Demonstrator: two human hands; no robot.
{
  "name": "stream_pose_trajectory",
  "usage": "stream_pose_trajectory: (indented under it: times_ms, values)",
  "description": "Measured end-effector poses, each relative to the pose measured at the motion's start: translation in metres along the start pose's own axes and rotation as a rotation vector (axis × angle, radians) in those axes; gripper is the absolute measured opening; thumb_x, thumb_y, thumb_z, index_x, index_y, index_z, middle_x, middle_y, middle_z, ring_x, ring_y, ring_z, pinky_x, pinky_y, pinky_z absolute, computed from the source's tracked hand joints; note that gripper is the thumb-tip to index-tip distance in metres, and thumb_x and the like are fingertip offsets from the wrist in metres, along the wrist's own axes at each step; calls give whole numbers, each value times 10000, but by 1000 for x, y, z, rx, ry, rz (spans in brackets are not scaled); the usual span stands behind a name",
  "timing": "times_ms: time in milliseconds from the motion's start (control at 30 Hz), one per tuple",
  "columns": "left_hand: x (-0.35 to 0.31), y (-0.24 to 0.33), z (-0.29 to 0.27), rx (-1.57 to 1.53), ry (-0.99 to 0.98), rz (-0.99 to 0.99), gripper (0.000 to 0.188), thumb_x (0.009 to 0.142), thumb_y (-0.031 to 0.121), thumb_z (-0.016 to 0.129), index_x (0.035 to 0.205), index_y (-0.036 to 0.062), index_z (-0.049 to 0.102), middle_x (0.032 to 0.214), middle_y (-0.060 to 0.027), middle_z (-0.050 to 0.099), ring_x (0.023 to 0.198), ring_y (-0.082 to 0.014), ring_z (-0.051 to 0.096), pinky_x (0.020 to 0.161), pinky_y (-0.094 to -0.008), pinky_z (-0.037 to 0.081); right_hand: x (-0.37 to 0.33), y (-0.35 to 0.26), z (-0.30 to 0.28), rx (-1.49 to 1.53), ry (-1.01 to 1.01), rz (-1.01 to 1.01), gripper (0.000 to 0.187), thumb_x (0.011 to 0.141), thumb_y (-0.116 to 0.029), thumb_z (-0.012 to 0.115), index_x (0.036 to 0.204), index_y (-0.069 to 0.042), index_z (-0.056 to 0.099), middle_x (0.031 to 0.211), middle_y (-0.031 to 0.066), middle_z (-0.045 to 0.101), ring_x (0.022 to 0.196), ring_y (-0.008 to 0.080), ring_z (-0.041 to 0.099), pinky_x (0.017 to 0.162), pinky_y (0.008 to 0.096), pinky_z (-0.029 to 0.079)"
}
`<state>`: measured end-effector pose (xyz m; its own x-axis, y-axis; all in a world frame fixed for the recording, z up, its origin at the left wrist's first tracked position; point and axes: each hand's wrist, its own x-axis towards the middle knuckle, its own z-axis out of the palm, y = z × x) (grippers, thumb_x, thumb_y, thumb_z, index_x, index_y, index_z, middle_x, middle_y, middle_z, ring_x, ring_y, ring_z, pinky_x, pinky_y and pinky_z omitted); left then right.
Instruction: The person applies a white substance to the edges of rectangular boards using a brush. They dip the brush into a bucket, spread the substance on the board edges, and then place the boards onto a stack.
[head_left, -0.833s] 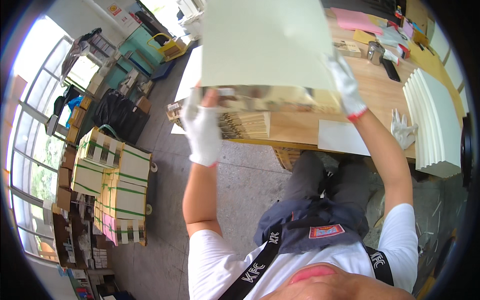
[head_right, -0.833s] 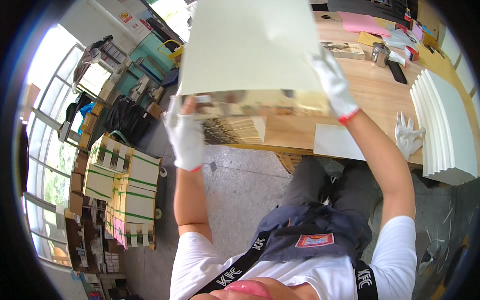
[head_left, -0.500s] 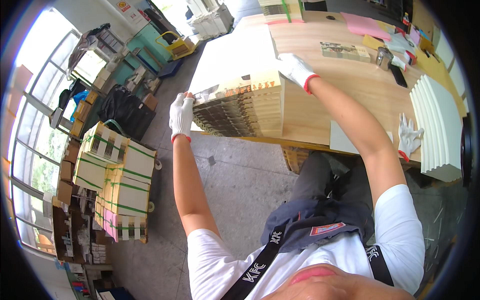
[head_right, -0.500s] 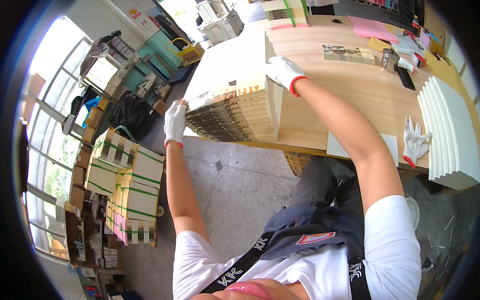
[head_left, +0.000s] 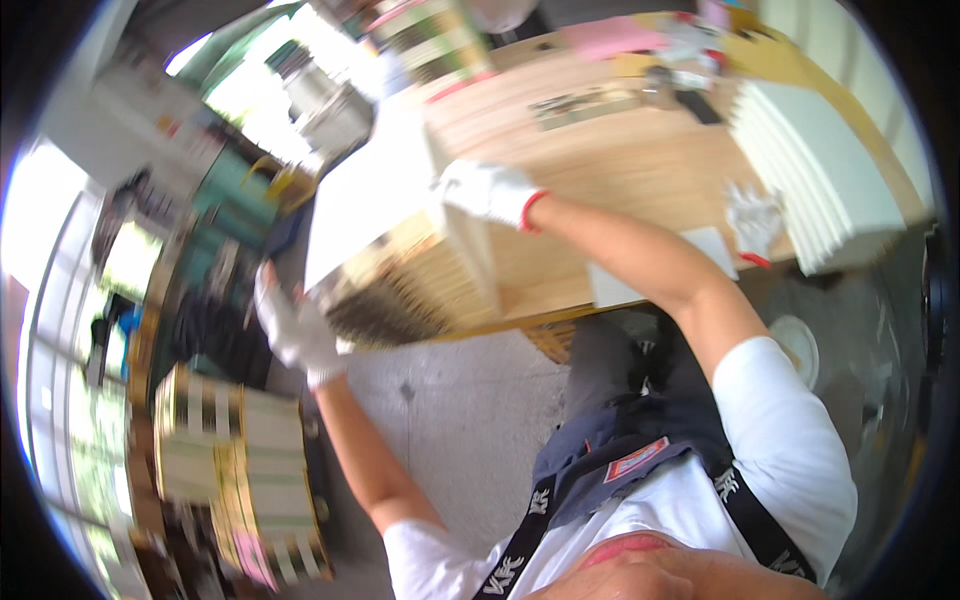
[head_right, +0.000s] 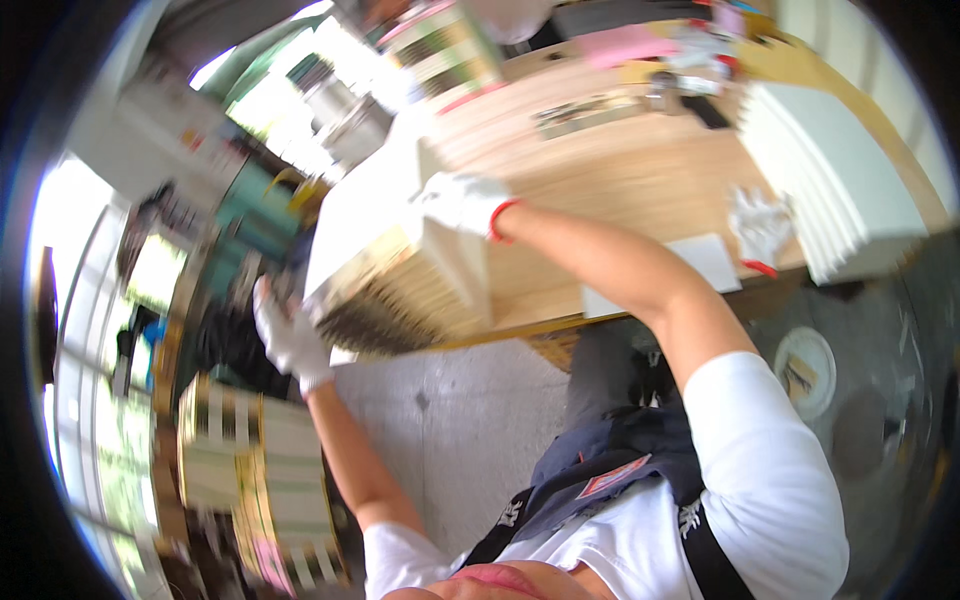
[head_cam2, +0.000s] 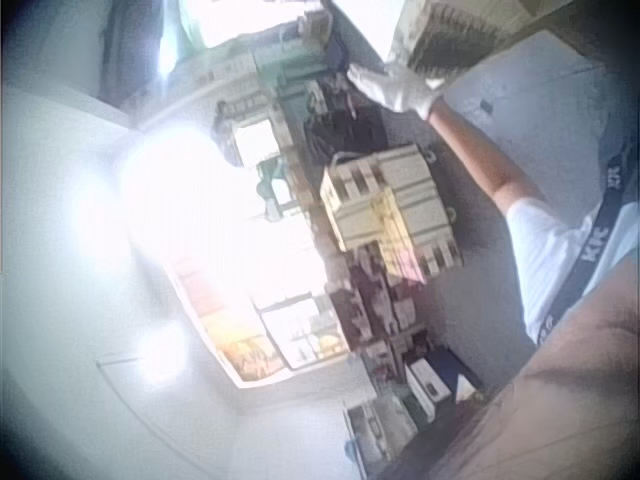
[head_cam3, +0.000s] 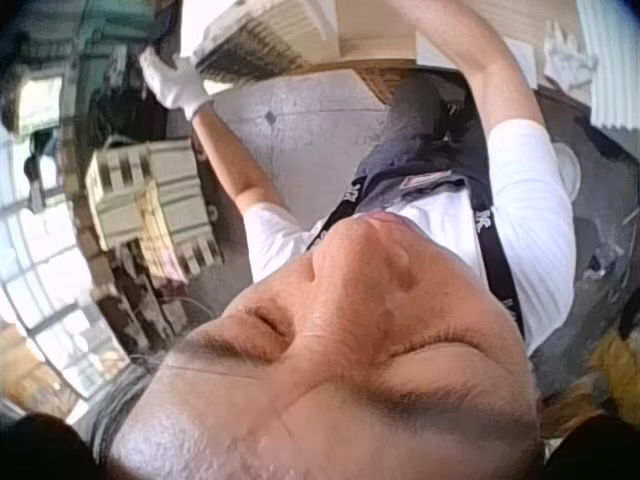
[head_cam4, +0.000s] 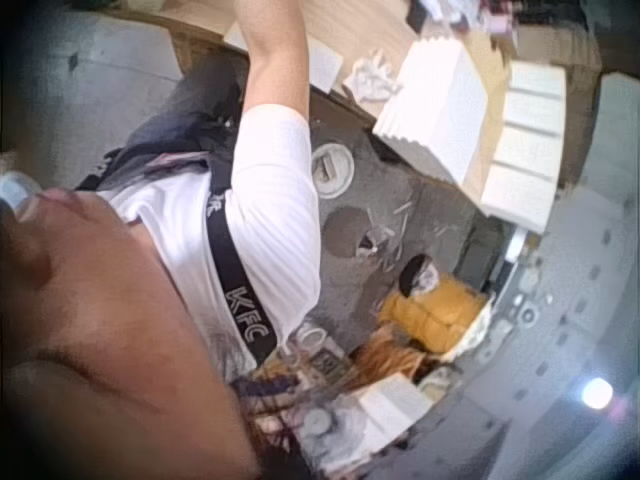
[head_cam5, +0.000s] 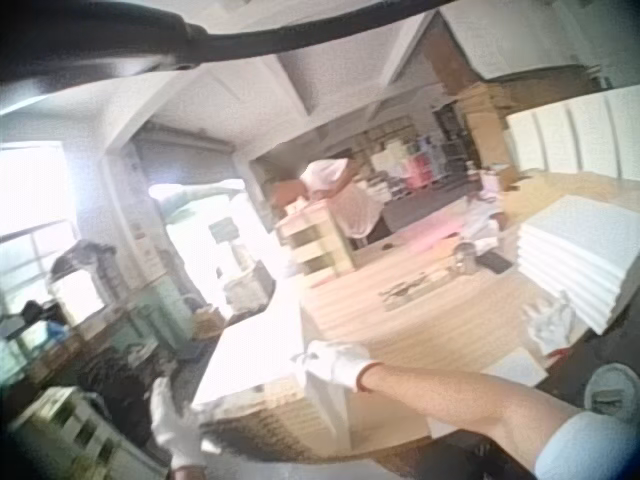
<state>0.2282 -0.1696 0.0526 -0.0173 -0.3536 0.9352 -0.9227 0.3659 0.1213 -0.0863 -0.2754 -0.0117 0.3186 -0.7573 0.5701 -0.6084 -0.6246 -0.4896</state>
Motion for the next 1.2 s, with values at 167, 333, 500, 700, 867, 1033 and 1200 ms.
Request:
stream_pose_trajectory:
  times_ms: [167,333,500,700,867,1033,1200]
  values:
    - [-30,138,36,-669,-187,66,513,909,-60,528,1416,-58,452,1403,-188,538,1277,-298,529,1100,-395,389,-114,-42,-55,211,-47,281,392,929,-523,591,1079,-167,657,988,116,716,913,319,678,794,403,516]
    - [-72,314,101,-1176,-815,201,627,941,142,623,1489,-32,371,1503,-184,448,1402,-282,412,1154,-397,306,-249,-29,-92,390,-138,421,414,932,-455,563,992,-56,656,801,71,681,689,192,658,696,327,514]
    - [-90,474,139,-1926,-1770,-513,586,1018,356,484,1481,29,335,1325,-158,557,1089,-257,598,911,-398,505,-309,-64,-152,273,-313,738,417,932,-447,552,1019,-56,669,850,62,693,708,173,667,718,312,523]
    - [-91,598,194,-1937,-2291,-1177,438,1017,362,417,1295,25,452,1158,-141,590,888,-243,612,711,-337,550,-374,-44,-166,337,-128,789,399,945,-451,544,1056,-88,667,870,42,695,755,163,677,710,322,517]
    - [-83,627,173,-1785,-2268,-1268,414,1024,377,351,1152,3,475,1114,-118,594,808,-192,569,639,-303,512,-408,-33,-176,372,-52,805,378,950,-446,552,1053,-102,672,878,36,699,762,169,682,725,318,518]
    - [-74,636,176,-1761,-2235,-1484,383,1003,346,429,1131,-11,479,1084,-111,581,770,-202,568,624,-317,526,-420,-35,-188,431,4,782,379,949,-448,548,1053,-108,675,874,30,695,749,165,677,726,315,518]
    - [-68,653,172,-1582,-1937,-1635,344,951,306,542,1116,10,481,1080,-121,549,869,-243,571,734,-352,529,-432,-39,-202,455,38,829,371,952,-446,543,1043,-113,677,883,25,696,750,158,674,739,311,519]
